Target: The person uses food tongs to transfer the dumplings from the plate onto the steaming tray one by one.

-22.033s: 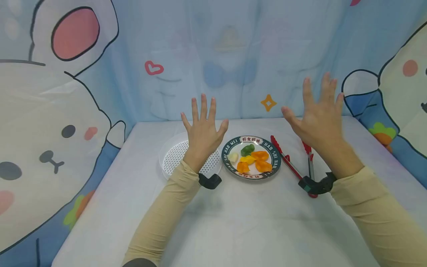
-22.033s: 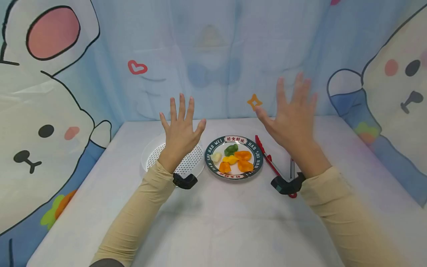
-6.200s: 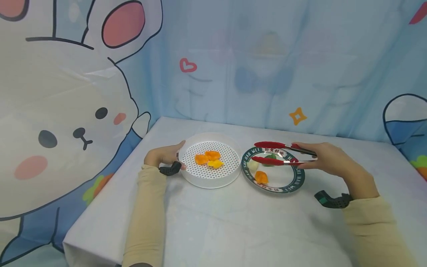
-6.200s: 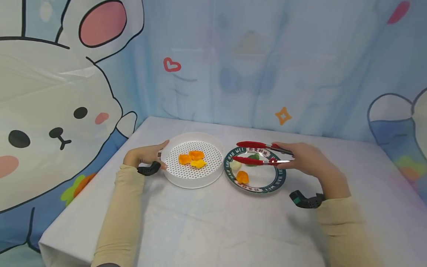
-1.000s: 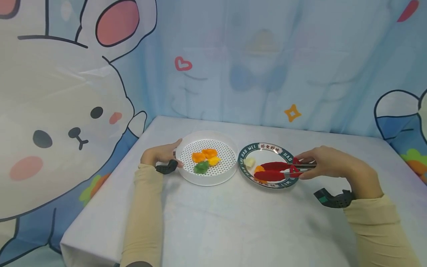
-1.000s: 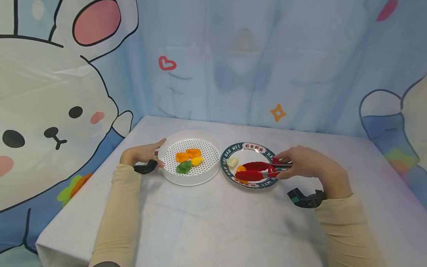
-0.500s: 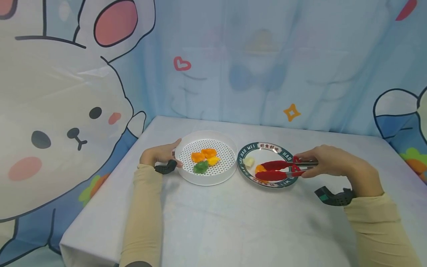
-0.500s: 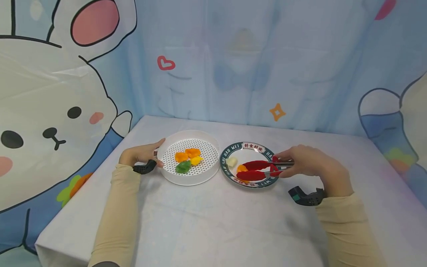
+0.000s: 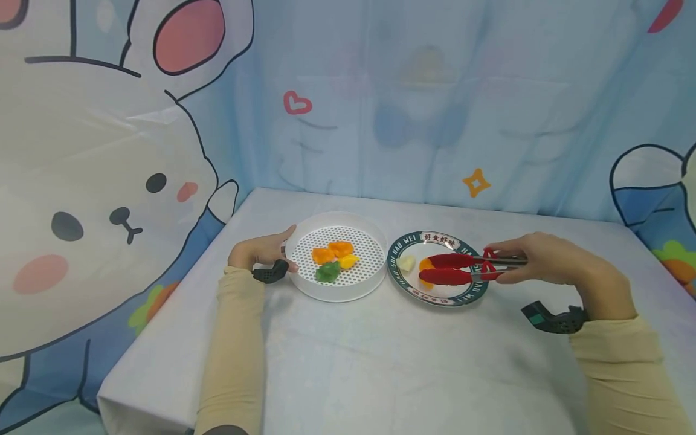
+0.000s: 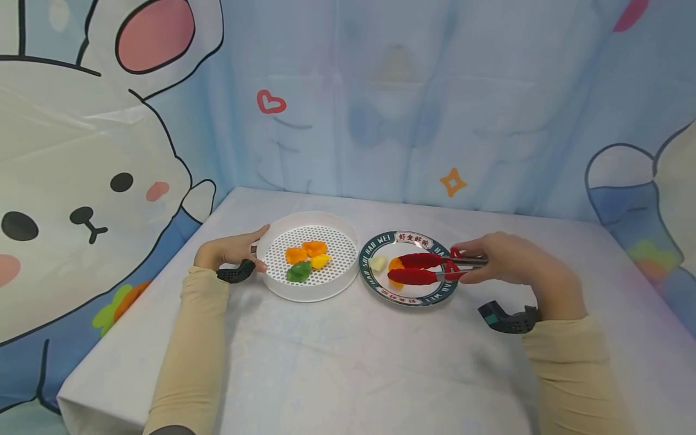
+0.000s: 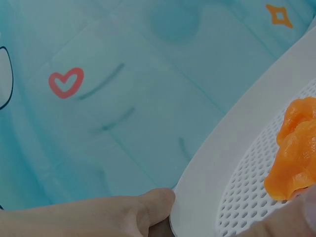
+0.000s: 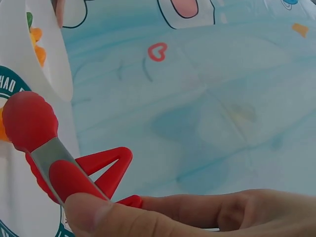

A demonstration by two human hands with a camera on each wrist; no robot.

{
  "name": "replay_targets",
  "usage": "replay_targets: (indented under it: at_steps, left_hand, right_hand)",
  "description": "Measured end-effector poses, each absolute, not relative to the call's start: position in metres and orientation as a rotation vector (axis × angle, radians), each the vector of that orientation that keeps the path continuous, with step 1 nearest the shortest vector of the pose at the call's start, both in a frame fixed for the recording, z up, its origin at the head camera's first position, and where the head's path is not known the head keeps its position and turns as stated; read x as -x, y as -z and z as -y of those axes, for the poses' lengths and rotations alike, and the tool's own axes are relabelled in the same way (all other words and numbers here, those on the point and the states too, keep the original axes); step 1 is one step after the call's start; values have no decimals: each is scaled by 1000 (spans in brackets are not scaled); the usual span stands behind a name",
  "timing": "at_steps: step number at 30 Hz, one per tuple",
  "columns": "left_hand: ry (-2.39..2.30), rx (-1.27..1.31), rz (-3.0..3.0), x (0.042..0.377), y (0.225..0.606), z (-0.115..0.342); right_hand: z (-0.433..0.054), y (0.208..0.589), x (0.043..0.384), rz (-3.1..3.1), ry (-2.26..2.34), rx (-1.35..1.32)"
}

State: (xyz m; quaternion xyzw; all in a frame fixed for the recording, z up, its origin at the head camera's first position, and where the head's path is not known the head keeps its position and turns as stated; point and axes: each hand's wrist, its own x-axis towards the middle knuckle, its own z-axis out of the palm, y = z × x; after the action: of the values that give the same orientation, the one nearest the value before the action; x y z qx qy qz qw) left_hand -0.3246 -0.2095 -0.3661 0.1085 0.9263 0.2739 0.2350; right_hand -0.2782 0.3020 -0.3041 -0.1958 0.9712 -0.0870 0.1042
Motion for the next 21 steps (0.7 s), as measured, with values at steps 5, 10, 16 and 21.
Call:
replay_targets:
  at_steps: [5,10,16,21]
  left_hand:
    - [-750,-279,-2546,323,368,212]
    - [-788,-281,-2525,326,368,205]
    - [-808,-305,-2498,334,366,193]
    - [-808,-307,-2492,335,368,189]
  right_hand:
    - [-301,305,282,-2902,247,600]
    - [-300,302,280,-3020,217,613]
    - [-278,304,276,-3111,209,667]
    - [-240,302,282,-3142,90,750]
